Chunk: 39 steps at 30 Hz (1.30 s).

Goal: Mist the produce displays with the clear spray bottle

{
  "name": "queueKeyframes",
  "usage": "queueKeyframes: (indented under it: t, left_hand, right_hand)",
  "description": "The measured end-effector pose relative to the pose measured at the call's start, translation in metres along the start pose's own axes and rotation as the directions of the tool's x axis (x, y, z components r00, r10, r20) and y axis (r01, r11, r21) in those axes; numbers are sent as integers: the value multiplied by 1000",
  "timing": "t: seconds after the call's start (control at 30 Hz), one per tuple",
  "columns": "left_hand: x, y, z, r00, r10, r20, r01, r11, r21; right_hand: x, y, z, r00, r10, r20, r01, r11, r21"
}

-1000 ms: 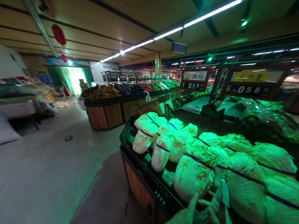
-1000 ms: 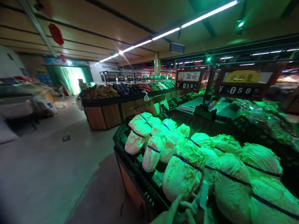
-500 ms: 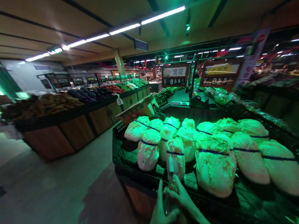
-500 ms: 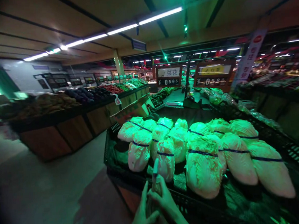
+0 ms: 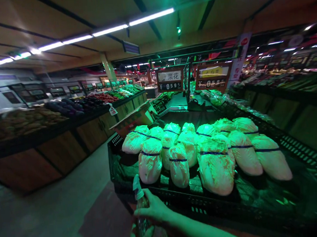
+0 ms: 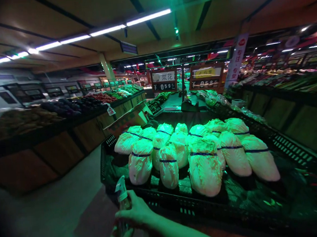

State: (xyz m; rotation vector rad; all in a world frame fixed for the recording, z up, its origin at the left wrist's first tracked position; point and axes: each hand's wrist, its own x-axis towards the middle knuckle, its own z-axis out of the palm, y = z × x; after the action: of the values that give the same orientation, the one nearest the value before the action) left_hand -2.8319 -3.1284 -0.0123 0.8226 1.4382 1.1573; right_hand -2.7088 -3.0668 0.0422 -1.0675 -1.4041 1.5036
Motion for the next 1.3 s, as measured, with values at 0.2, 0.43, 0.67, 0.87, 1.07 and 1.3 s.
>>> queueKeyframes:
  t: [0.2,0.43,0.67,0.87,1.07,1.3]
  left_hand:
    - [4,-11,73,928,191,320,-156,979,-130]
    - [-12,-23,171,635,116,764,-3,989,-147]
    - [-40,-9,244,352,-17,936,82,997,-13]
    - [-40,3,260,361,31,932,145,985,-89]
    - [9,0,207,555,213,804,33,960,-278]
    - [48,32,99,856,281,435,-124,927,-354]
  right_hand:
    - [-39,13,-65,973,-26,-231,64,985,160]
    - [-107,23,-144,828,-3,-560,169,955,246]
    - [-177,8,-188,645,83,-759,252,915,314]
    - [-168,-1,-204,651,53,-757,245,929,276]
    - [-84,5,-174,801,-26,-598,182,962,202]
    - [17,-14,-86,949,-77,-305,134,976,170]
